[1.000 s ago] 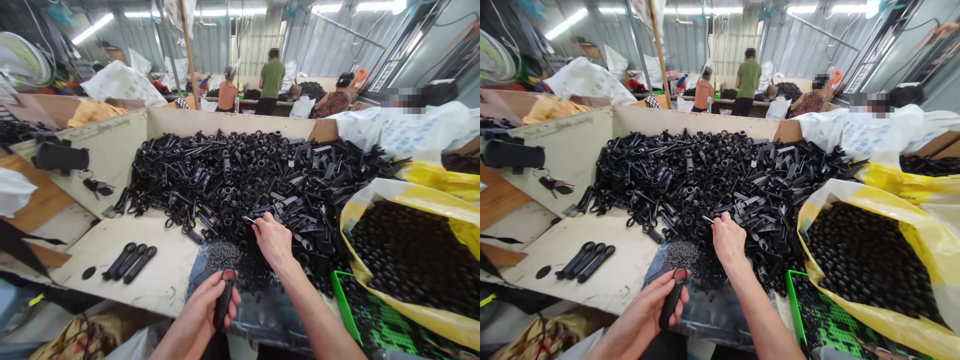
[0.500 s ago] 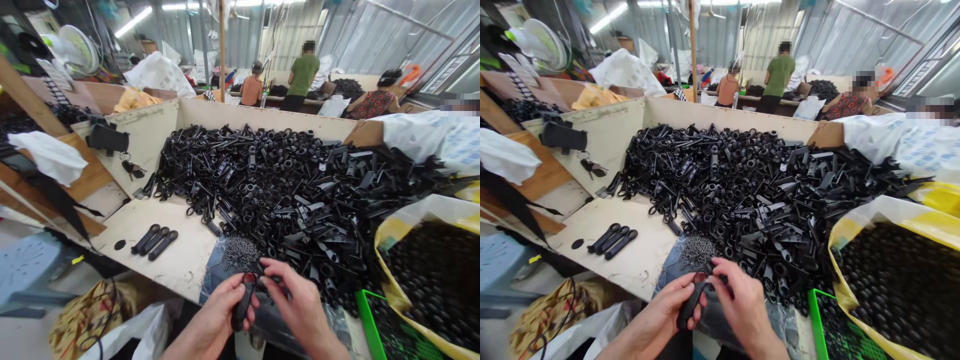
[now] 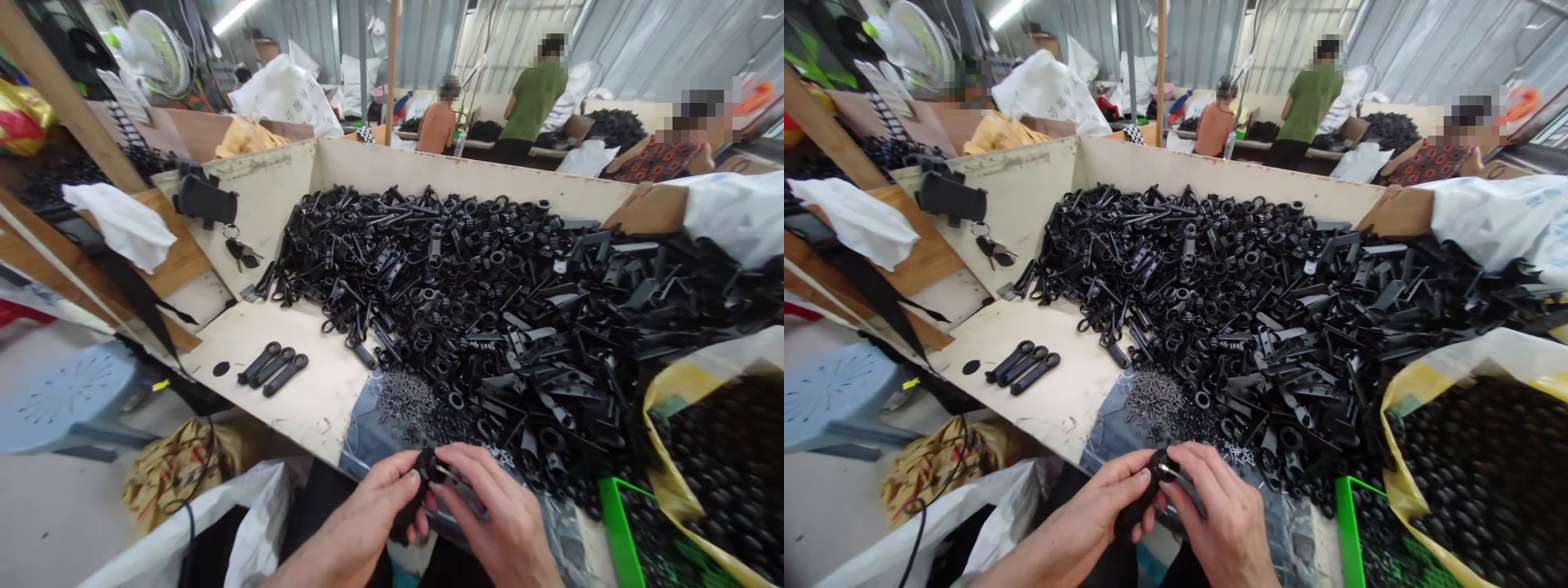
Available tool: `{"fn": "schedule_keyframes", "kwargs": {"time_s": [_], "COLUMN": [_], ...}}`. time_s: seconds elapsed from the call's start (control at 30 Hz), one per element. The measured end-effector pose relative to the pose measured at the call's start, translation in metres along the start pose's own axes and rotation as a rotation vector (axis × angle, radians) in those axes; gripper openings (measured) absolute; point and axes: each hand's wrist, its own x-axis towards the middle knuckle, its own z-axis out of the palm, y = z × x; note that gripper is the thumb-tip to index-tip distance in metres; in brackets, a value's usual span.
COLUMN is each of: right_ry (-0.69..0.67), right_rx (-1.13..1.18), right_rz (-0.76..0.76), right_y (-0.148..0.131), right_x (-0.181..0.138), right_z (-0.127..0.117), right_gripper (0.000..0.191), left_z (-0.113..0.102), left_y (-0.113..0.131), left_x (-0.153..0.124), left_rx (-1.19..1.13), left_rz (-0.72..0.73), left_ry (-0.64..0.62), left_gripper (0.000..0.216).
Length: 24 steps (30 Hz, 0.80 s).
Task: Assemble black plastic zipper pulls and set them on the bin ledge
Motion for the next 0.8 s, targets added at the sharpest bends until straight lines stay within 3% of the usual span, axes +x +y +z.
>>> {"fn": "schedule_keyframes", "kwargs": {"time_s": [0.23, 0.57, 0.7, 0.8], "right_ry": [-0.090, -0.225, -0.235, -0.240], "right_rx": [0.068, 0.046, 0.075, 0.122], "right_rz": [0.000, -0.077, -0.121, -0.128], "right_y": [-0.005, -0.004, -0.002, -0.006], "right_x": [-0.007, -0.014, -0.020, -0.023], "right_z": [0.000, -0.014, -0.013, -0.013], "right_gripper": [0.020, 0.025, 0.027, 0.025], "left_z": [-0.006, -0.001, -0.002, -0.007], "left_y": [-0.001, 0.007, -0.001, -0.009], "left_x": [-0.001, -0.009, -0.014, -0.002], "left_rx": [0.115, 0.364, 0.579, 0.714], "left_rz": [-0.015, -0.009, 0.087, 0.159], "left_ry": [-0.025, -0.152, -0.141, -0.091], "left_gripper": [0.064, 0.026, 0.025, 0.024]}}
